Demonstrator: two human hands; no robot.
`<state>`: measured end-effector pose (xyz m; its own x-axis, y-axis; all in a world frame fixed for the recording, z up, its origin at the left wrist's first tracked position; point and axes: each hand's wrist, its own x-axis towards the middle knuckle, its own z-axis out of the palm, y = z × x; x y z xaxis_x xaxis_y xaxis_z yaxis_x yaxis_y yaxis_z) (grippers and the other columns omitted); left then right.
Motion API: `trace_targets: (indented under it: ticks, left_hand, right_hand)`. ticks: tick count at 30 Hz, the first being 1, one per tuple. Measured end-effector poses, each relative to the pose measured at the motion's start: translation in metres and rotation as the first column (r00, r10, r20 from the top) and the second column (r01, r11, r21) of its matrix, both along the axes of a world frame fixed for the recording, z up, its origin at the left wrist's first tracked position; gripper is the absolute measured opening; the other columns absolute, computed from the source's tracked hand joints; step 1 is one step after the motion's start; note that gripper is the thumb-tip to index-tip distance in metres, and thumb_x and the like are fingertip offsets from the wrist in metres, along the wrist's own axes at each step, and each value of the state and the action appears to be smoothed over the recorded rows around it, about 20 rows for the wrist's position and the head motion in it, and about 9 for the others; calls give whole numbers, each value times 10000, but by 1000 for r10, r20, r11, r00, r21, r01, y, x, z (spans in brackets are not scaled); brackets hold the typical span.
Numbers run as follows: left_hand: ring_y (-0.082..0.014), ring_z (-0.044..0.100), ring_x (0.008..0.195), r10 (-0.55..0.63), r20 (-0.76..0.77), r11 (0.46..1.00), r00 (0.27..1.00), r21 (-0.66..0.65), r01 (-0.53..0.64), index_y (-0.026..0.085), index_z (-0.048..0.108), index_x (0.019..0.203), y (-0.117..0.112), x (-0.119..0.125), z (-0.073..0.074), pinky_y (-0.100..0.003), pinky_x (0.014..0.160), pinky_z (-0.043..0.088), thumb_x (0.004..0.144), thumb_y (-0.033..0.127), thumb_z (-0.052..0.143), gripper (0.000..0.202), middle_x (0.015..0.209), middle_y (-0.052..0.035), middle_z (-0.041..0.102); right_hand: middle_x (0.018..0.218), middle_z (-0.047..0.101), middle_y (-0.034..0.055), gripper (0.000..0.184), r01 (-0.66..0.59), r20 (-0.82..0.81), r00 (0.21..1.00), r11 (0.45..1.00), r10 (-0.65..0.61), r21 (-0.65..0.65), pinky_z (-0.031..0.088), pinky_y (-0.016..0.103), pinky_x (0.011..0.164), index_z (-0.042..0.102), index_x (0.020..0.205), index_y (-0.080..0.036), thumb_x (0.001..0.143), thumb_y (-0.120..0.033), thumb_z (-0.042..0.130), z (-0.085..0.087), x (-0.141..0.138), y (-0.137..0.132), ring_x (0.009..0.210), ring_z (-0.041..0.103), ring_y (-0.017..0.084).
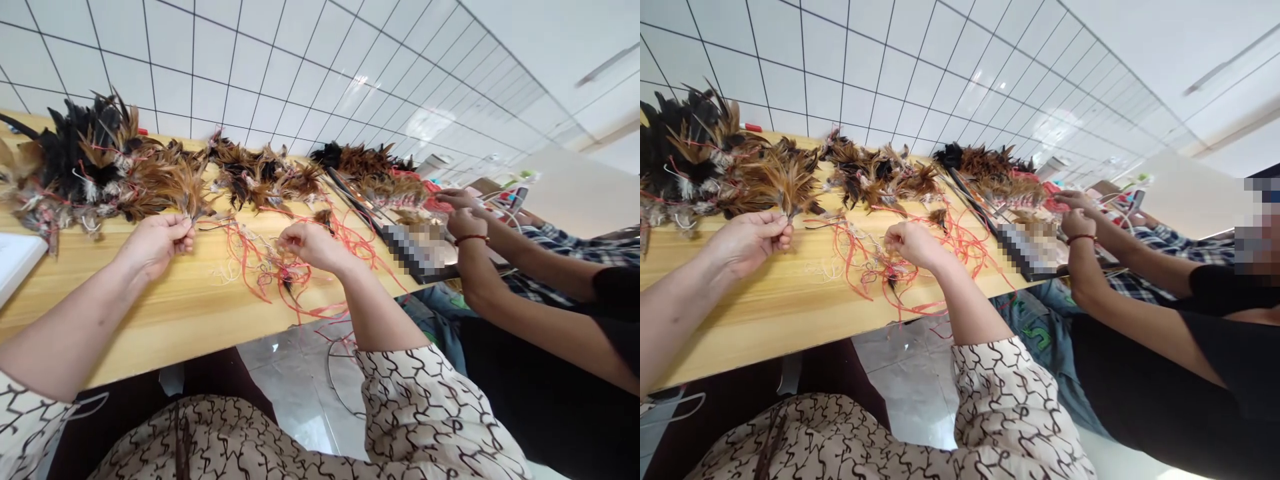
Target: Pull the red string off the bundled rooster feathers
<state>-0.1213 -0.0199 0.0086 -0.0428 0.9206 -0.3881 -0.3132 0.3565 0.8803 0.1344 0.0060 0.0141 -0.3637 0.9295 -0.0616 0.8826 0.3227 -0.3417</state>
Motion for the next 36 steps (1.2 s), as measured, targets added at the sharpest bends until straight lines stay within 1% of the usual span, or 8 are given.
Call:
trace_targets:
  ticks: [8,11,14,16,18,23,31,36]
  left_hand:
    - [-35,433,415,2,9,1000,1000,22,-2,113,516,521,1,-1,-2,-146,448,368,843,-32,459,357,449,26,509]
    - [-39,431,385,19,16,1000,1000,25,-19,110,514,508,3,-1,-3,-144,420,372,836,-28,466,359,442,22,505]
    - [-36,432,373,21,34,999,999,31,-22,105,515,501,4,-2,-3,-139,413,376,839,-35,453,371,441,20,505]
    - [-34,436,373,22,45,999,999,29,-23,105,513,502,4,-1,-2,-135,411,377,842,-40,442,377,448,16,512]
    - [-35,438,376,15,50,999,999,27,-17,107,514,509,3,-1,-1,-135,412,378,839,-44,443,370,456,15,516]
    - [-37,427,383,3,39,1000,999,28,-4,108,515,518,1,0,-1,-138,415,372,836,-41,457,356,462,18,505]
    - [-32,426,394,-1,28,999,1000,45,-1,108,514,525,1,-2,-3,-133,426,378,847,-33,452,357,467,21,504]
    - [-34,418,389,8,31,999,999,38,-9,114,509,539,1,-1,-3,-137,421,375,838,-29,466,333,473,22,506]
  right_hand:
    - [725,589,70,181,-62,149,988,995,50,78,381,279,714,570,622,-157,690,-12,487,-17,3,4,738,512,167]
    - [730,550,60,157,139,-53,990,941,-129,308,382,294,712,495,633,-177,715,-47,463,-14,5,6,730,485,168]
    - [671,488,7,110,294,-311,931,896,-190,332,364,272,629,451,682,-193,736,-97,463,-7,8,-2,629,429,132]
    - [628,448,-28,82,234,-392,910,948,-137,214,339,248,575,452,699,-193,744,-128,476,-1,9,-14,567,385,103]
    - [628,449,-34,69,43,-391,920,999,-30,25,337,232,559,471,695,-183,752,-153,496,3,10,-29,564,396,89]
    - [632,498,-29,54,-134,-292,954,971,73,-196,363,226,565,538,738,-168,763,-133,506,1,13,-58,561,424,84]
    - [695,528,34,196,-327,-69,942,945,327,19,359,252,616,558,676,-162,743,-26,432,-25,14,-54,655,444,121]
    - [644,485,9,174,-168,-222,956,977,193,129,353,265,621,493,622,-179,754,-70,456,-24,14,-42,632,421,122]
